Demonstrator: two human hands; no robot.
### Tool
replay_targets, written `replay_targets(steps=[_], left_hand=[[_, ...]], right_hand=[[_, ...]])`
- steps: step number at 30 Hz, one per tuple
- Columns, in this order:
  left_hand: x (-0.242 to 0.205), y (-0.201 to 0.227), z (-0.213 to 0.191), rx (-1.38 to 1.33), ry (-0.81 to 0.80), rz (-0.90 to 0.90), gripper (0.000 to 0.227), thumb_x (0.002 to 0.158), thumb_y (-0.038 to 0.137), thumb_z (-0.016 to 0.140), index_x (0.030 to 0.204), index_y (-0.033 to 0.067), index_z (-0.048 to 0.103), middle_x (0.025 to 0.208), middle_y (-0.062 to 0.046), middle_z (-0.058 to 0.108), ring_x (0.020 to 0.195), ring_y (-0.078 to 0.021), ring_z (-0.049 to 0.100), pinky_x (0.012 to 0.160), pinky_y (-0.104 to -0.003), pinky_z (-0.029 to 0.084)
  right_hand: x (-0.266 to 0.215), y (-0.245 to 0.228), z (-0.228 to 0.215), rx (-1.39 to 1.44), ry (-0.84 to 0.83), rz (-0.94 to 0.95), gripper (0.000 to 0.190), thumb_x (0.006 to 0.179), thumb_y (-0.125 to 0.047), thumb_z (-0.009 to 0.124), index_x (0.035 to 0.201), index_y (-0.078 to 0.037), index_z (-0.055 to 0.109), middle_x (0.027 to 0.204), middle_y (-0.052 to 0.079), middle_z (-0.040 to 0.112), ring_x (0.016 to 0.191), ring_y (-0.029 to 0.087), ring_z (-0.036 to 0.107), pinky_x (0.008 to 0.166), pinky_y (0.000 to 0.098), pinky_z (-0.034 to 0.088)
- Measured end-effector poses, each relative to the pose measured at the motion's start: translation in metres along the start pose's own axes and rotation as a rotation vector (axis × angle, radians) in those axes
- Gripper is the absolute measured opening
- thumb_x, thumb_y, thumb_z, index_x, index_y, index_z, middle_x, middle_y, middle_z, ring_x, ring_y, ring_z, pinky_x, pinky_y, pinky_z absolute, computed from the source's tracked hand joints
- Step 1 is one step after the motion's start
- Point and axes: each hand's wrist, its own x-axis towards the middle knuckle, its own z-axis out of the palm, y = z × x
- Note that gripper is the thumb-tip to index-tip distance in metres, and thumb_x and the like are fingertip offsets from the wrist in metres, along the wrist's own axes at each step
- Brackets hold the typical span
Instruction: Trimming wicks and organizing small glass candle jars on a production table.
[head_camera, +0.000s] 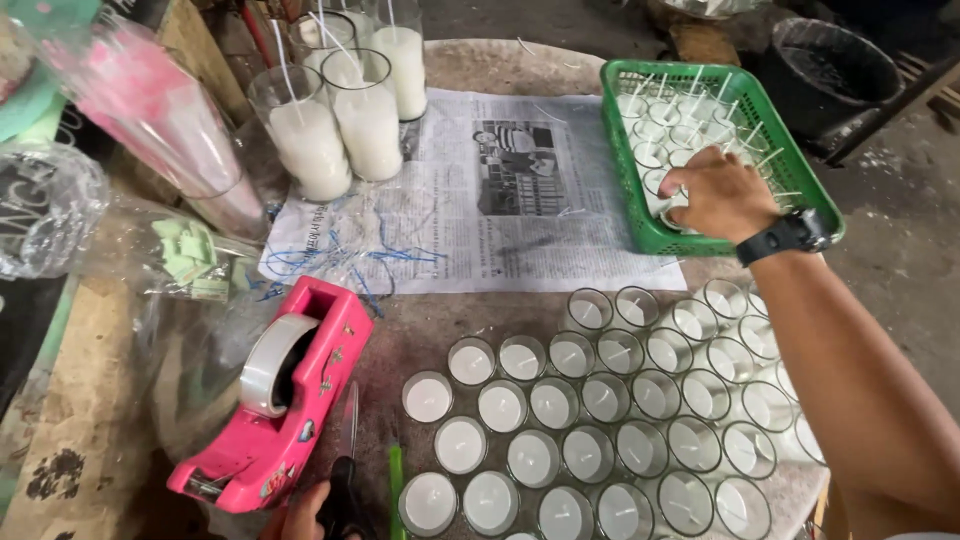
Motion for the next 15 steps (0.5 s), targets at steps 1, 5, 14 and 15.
replay_targets(steps=[1,5,14,15], left_hand=[[0.003,0.003,0.0,0.019,0.131,0.164,0.056,0.053,0.05,0.047,0.092,0.0125,0.063,0.075,-0.014,0.056,0.065,-0.0298,0.054,0.066,-0.04,0.044],[0.032,0.078,-0.057,0.206,-0.064,0.042,0.057,0.044,0.021,0.064,0.101,0.0229,0.061,0.09,-0.001,0.061,0.056,-0.0119,0.058,0.059,-0.026,0.048],[0.027,-0.016,-0.045,-0.026,-0.404,-0.154,0.058,0.059,0.019,0.066,0.116,0.0266,0.055,0.087,-0.003,0.069,0.076,-0.0156,0.067,0.072,-0.024,0.05],[0.023,-0.048,-0.029,-0.466,-0.491,-0.371,0.063,0.062,-0.002,0.059,0.121,0.0146,0.048,0.106,-0.011,0.057,0.09,-0.0245,0.06,0.081,-0.034,0.048]], right_hand=[[0.008,0.003,0.012,-0.046,0.028,-0.028,0.026,0.076,-0.021,0.062,0.102,-0.023,0.059,0.119,0.011,0.044,0.104,0.027,0.048,0.09,0.0411,0.041],[0.01,0.011,0.026,0.138,0.128,-0.045,0.016,0.082,-0.018,0.055,0.097,-0.016,0.061,0.121,0.013,0.044,0.093,0.032,0.055,0.082,0.0411,0.047],[-0.051,0.057,0.026,1.361,0.29,-0.371,0.004,0.089,-0.011,0.05,0.087,-0.013,0.048,0.088,-0.003,0.05,0.08,0.008,0.047,0.078,0.028,0.043],[-0.068,0.053,0.018,1.597,0.197,-0.501,0.002,0.087,-0.014,0.051,0.086,-0.014,0.049,0.087,-0.003,0.053,0.078,0.011,0.053,0.082,0.0388,0.046]])
